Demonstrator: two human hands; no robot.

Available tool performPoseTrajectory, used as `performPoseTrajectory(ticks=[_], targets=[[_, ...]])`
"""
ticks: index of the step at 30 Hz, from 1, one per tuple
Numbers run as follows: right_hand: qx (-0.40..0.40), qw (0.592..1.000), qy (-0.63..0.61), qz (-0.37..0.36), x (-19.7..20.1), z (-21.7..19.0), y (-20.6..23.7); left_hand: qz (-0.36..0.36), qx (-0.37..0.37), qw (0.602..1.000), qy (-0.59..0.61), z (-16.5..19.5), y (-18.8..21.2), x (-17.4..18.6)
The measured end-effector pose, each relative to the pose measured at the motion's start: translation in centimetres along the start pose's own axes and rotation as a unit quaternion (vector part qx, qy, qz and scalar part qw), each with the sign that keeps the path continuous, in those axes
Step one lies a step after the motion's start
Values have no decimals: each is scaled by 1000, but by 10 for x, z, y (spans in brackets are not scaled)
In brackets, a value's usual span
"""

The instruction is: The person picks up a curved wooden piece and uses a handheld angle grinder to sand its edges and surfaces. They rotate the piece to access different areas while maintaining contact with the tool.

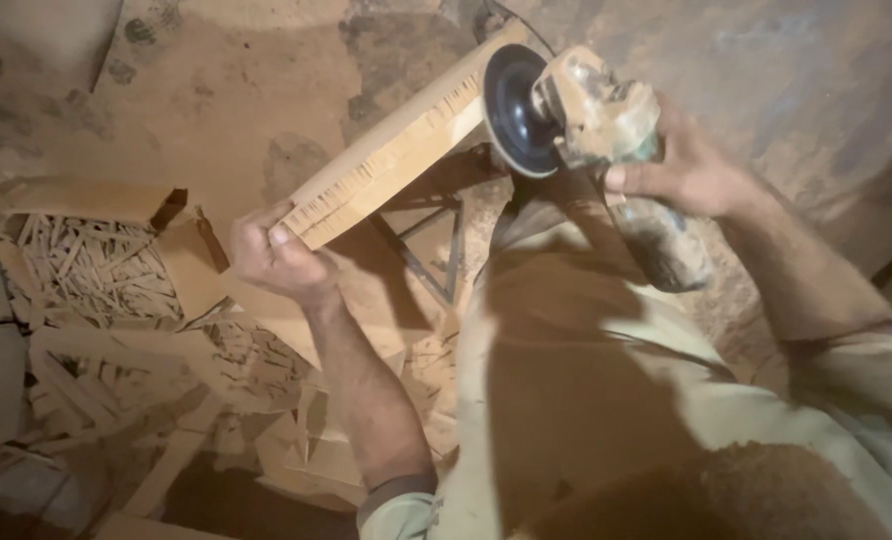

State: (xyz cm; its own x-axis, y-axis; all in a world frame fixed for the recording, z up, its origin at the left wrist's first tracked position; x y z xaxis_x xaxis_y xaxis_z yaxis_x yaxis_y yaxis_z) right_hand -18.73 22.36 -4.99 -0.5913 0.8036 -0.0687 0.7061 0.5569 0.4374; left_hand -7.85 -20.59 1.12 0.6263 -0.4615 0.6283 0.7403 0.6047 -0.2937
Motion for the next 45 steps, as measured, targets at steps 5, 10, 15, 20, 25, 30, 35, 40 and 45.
performPoseTrajectory(ticks=[5, 10, 15, 20, 25, 30, 35, 40, 45], targets=[[-1, 987, 150, -54, -13, -49, 2, 1, 15, 1000, 0, -4, -3, -3], [-88, 976, 183, -72, -15, -65, -1, 2, 36, 999, 7, -12, -1, -3], [1, 976, 211, -52, -2, -75, -9, 0, 22, 1000, 13, -16, 2, -2], [-39, 976, 210, -42, 11, -53, -7, -5, 0, 1000, 10, -15, 5, 1], [-5, 983, 182, -17, 19, -40, -11, -15, -18, 1000, -7, -12, 4, 1], [-71, 984, 165, 10, 26, -11, -11, -27, -8, 1000, -9, -14, 4, 2], [-41, 997, 59, 33, 27, 23, -19, -40, -36, 999, -5, -7, 5, 6], [-53, 995, -67, 51, 17, 63, -30, -28, -1, 1000, 10, -7, -1, 4], [17, 994, -105, 30, 8, 48, -23, -31, -8, 999, 1, -7, -2, 3]])
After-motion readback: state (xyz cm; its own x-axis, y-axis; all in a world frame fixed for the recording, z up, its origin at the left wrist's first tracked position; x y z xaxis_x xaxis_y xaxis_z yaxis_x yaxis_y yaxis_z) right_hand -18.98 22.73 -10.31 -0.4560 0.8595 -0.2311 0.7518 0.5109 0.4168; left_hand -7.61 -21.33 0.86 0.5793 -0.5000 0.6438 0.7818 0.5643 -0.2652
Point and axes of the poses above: each hand's wrist, its own y-axis away from the middle knuckle, its own x-axis out of the back of the hand, z = x × y, the point moved 7 cm from there along -y, towards the middle knuckle, and after that the axes turned 12 degrees about x, right-handed, at the moved point
